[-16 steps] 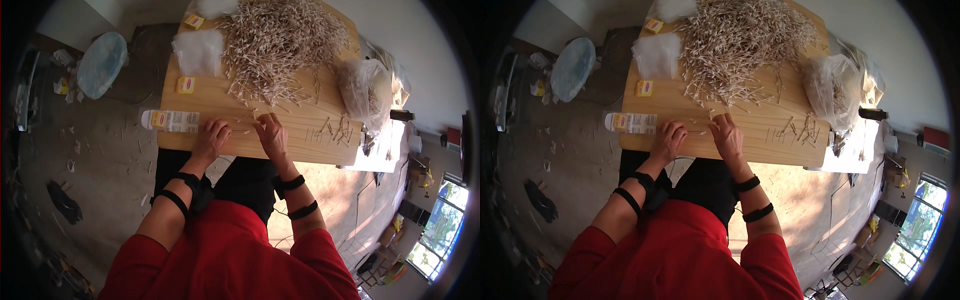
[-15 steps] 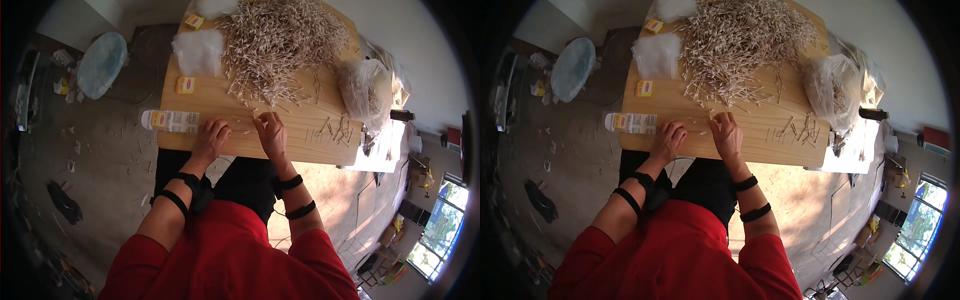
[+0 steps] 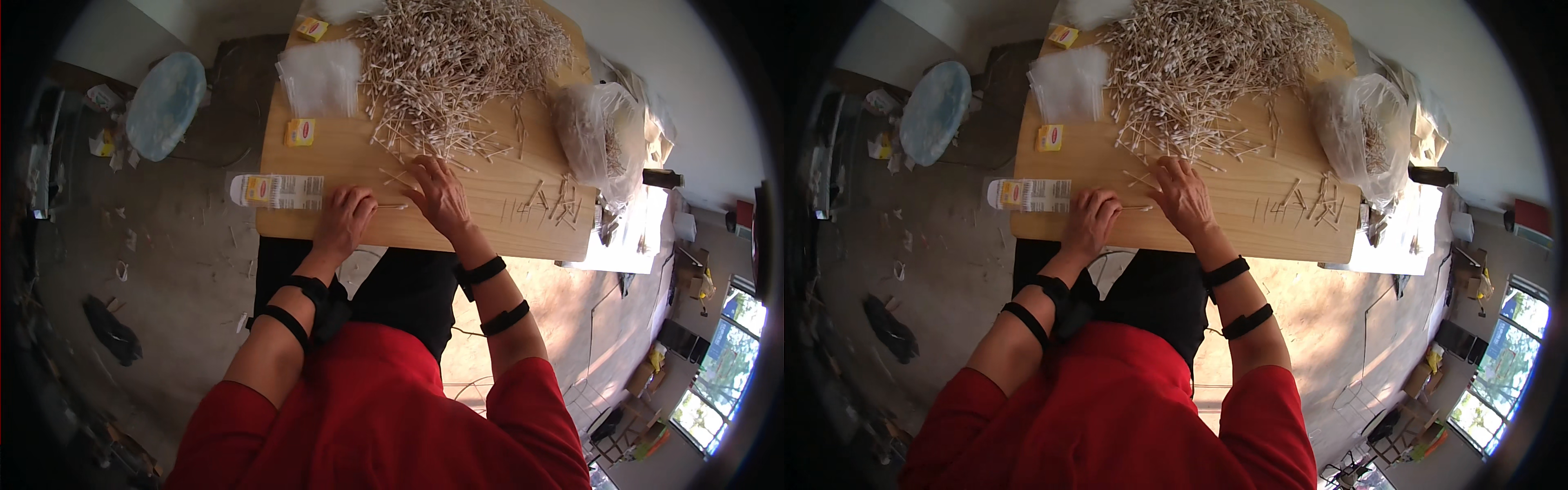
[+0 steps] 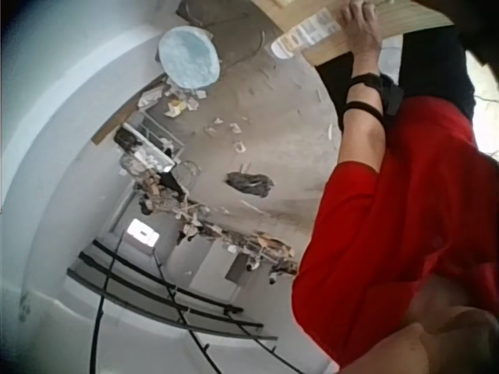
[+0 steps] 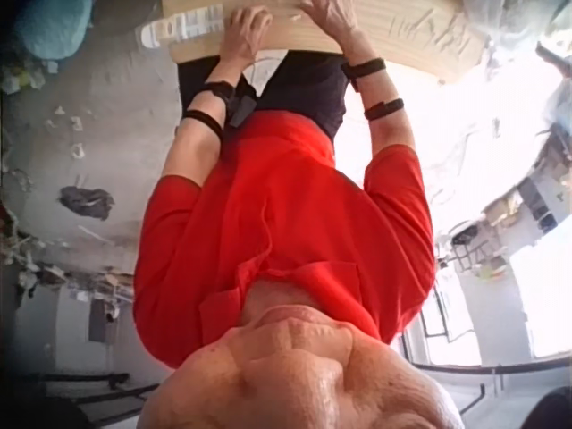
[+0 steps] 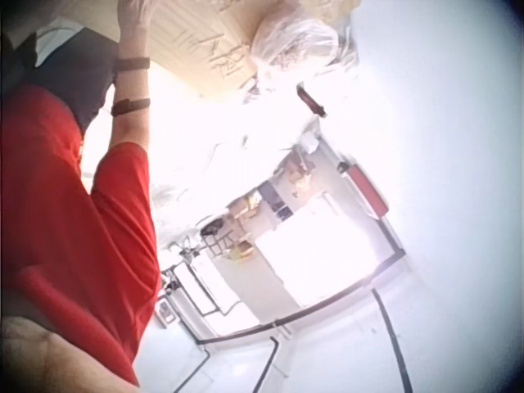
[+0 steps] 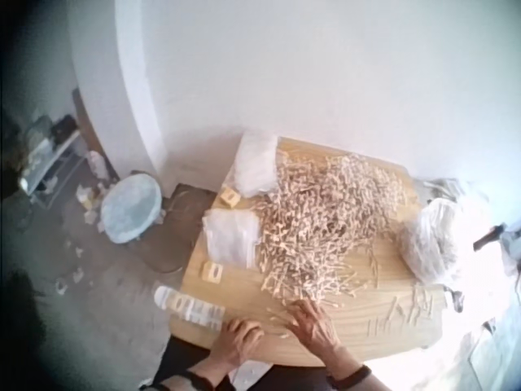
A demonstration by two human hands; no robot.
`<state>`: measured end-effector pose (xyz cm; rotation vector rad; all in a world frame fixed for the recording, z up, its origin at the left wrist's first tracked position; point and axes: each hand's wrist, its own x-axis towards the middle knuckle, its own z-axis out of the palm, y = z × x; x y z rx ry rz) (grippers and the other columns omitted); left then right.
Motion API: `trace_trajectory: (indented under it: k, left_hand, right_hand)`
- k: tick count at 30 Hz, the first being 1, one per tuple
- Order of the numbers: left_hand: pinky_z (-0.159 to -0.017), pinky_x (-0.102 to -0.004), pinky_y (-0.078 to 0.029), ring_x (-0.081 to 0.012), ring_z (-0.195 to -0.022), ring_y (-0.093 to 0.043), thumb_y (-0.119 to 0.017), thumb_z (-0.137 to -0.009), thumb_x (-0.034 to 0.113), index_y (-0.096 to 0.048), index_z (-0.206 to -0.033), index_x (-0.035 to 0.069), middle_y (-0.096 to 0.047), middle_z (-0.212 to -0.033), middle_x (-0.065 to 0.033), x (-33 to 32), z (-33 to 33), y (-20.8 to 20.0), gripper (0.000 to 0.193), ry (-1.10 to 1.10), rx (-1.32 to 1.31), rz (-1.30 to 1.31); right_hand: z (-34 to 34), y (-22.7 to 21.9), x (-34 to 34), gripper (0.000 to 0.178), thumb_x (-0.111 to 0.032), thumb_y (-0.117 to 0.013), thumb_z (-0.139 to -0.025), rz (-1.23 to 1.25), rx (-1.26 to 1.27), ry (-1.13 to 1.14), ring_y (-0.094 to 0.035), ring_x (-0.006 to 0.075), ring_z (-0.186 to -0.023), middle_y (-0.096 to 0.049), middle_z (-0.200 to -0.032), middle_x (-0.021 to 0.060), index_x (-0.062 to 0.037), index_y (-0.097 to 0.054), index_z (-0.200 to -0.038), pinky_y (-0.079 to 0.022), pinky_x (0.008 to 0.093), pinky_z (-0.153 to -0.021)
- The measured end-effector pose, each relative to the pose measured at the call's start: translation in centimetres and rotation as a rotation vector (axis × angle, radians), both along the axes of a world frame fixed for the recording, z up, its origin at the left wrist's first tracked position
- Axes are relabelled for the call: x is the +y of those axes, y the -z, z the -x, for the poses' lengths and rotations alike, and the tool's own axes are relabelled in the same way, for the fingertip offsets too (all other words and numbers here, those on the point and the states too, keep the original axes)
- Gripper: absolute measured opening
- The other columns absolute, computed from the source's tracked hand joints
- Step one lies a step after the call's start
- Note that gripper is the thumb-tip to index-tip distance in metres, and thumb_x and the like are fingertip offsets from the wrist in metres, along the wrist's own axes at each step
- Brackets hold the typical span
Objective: Sorting cotton swabs and packing them neatly into a small plastic container.
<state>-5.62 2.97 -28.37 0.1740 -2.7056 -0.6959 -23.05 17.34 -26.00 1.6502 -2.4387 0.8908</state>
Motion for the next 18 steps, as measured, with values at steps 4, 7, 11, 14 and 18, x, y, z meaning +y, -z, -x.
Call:
trace_trajectory:
  k: [4, 7, 11, 14, 18]
  left_hand:
    - [-0.095, -0.0435, -0.043, -0.0278, -0.110, -0.051, -0.065, -0.088, 0.013, -0.057, -0.100, 0.010, -0.054, -0.112, -0.0038, 0.0, 0.1, 0.0, 0.015, 0.002, -0.003, 0.022]
    - [-0.094, -0.0447, -0.041, -0.0293, -0.109, -0.052, -0.065, -0.088, 0.011, -0.057, -0.101, 0.009, -0.055, -0.112, -0.0056, 0.0, 0.0, 0.0, 0.015, 0.000, 0.014, -0.002]
    - [-0.094, -0.0447, -0.042, -0.0294, -0.110, -0.053, -0.066, -0.088, 0.012, -0.058, -0.100, 0.009, -0.055, -0.111, -0.0057, 0.0, 0.0, 0.1, 0.014, -0.005, 0.017, -0.001]
    - [-0.094, -0.0449, -0.042, -0.0294, -0.110, -0.053, -0.066, -0.088, 0.012, -0.058, -0.099, 0.009, -0.055, -0.111, -0.0058, 0.0, -0.1, 0.0, 0.014, -0.008, 0.013, 0.000]
    - [-0.094, -0.0452, -0.042, -0.0296, -0.109, -0.053, -0.066, -0.088, 0.012, -0.058, -0.102, 0.009, -0.055, -0.112, -0.0056, 0.0, 0.1, 0.0, 0.016, 0.005, 0.014, 0.000]
  right_hand:
    - [-0.2, 1.2, 0.7, 0.018, -0.017, -0.070, -0.084, -0.140, -0.066, 0.111, -0.062, 0.0322, -0.095, -0.060, -0.096, 0.0106, -0.0072, -0.064, -0.097, -0.052, 0.0418, -0.072]
    - [-1.1, 1.3, 1.1, 0.014, -0.016, -0.068, -0.085, -0.183, -0.212, 0.152, -0.063, 0.0314, -0.090, -0.061, -0.093, 0.0101, -0.0077, -0.065, -0.095, -0.052, 0.0425, -0.069]
    - [-1.5, 0.6, 0.9, 0.010, -0.013, -0.068, -0.084, -0.044, -0.350, 0.254, -0.064, 0.0312, -0.087, -0.060, -0.092, 0.0093, -0.0088, -0.065, -0.093, -0.051, 0.0433, -0.066]
    - [-1.9, 0.2, 0.9, 0.009, -0.012, -0.069, -0.083, 0.016, -0.309, 0.256, -0.064, 0.0315, -0.086, -0.060, -0.092, 0.0090, -0.0086, -0.065, -0.091, -0.051, 0.0434, -0.066]
    - [-1.8, 1.3, 0.9, 0.009, -0.012, -0.069, -0.083, 0.024, -0.214, 0.222, -0.064, 0.0318, -0.085, -0.060, -0.091, 0.0090, -0.0083, -0.065, -0.089, -0.052, 0.0433, -0.066]
